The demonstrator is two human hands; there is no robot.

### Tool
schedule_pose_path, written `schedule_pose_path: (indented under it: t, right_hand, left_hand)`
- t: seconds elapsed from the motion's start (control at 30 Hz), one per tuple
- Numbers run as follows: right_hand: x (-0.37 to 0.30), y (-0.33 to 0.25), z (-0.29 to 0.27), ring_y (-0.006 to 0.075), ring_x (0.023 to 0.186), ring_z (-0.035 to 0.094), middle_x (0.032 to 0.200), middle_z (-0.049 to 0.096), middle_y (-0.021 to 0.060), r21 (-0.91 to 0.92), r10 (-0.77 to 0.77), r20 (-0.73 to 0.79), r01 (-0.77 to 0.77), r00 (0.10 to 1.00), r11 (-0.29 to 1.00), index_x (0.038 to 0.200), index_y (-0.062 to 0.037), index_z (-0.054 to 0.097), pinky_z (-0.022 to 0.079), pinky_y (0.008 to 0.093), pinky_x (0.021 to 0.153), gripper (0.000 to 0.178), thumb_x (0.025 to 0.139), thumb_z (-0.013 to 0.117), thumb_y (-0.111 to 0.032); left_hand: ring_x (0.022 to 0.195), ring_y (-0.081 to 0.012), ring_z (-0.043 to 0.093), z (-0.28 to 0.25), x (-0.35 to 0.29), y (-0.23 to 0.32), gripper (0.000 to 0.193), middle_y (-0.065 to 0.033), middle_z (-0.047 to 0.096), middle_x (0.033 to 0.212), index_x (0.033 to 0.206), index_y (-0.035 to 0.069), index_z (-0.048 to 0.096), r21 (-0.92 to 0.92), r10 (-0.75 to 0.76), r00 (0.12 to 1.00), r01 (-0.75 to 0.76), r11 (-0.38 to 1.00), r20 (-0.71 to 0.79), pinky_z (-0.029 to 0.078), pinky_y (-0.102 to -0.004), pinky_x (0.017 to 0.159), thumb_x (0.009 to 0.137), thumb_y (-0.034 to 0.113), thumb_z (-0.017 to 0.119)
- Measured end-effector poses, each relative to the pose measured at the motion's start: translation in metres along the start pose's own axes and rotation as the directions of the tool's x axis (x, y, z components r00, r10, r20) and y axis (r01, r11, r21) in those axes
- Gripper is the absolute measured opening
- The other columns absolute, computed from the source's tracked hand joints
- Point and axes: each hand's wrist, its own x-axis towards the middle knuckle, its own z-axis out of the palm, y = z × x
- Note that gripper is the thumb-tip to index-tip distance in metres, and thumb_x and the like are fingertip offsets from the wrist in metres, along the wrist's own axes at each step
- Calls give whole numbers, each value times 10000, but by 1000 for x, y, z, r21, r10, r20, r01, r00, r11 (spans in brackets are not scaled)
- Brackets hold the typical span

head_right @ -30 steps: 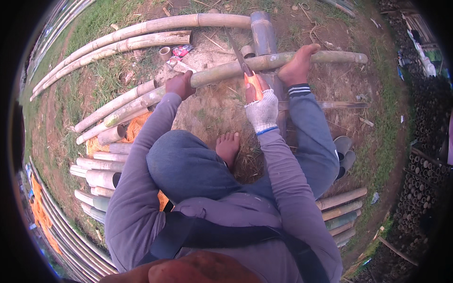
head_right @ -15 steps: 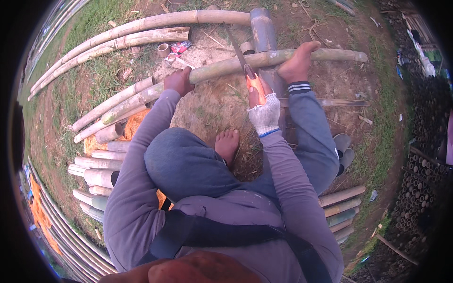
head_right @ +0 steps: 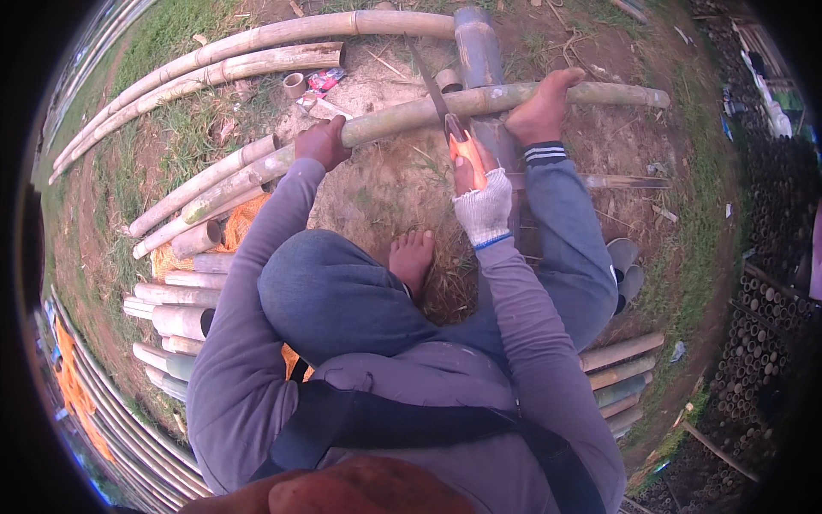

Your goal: The person sits on the ground and uses a hand saw to cut long bamboo poles into shorter sections. They position each pole between their legs, saw through it, and then move the cut pieces aside.

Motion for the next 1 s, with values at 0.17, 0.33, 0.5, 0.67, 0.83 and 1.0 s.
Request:
schedule_pose_path:
  t: [0.17,0.33,0.5,0.67,0.83,1.0]
  right_hand:
    - [-13,-12,-13,359,1160,731,1256,736,257,-73,-24,31,26,999,997,1401,52,644,551,409,1006,432,1053,674,-201]
    - [-120,-29,-74,230,1246,673,1431,658,198,192,222,167,-252,961,949,1520,70,529,560,337,1023,544,1104,626,-266]
    - [-21,-2,-11,339,1139,727,1261,730,242,19,63,0,-63,998,998,1427,32,627,563,399,984,452,1067,664,-238]
    - [9,-4,5,372,1124,746,1238,745,261,-32,29,14,-28,999,999,1389,46,657,564,420,980,433,1050,683,-223]
    - [-122,-25,-75,264,1196,703,1323,705,218,178,261,190,-295,946,939,1485,69,559,565,372,996,509,1090,643,-241]
    - [-47,3,-18,234,1055,719,1253,729,188,54,16,64,-19,998,998,1458,66,591,568,352,890,495,1091,649,-261]
  left_hand:
    - [1054,-354,765,3,5,-8,522,-120,758,1121,1245,219,643,-15,-4,999,5,1000,40,599,-523,900,803,389,862]
    - [1092,-339,759,1,-13,-17,523,-119,761,1149,1231,191,638,-13,-62,997,62,998,43,588,-520,939,813,400,873]
    - [1085,-340,762,-2,1,0,525,-119,764,1136,1221,191,638,3,-16,999,15,1000,35,593,-515,935,807,412,874]
    - [1064,-355,764,-3,2,-7,514,-130,767,1120,1215,189,641,7,-1,999,1,1000,38,603,-516,906,807,406,865]
    - [1087,-351,760,-1,-9,-21,524,-131,764,1147,1246,179,637,-11,-49,998,50,999,43,598,-514,927,828,398,867]
    - [1083,-354,762,7,-8,-24,548,-123,767,1150,1249,187,634,9,-49,999,49,999,20,604,-508,919,811,406,880]
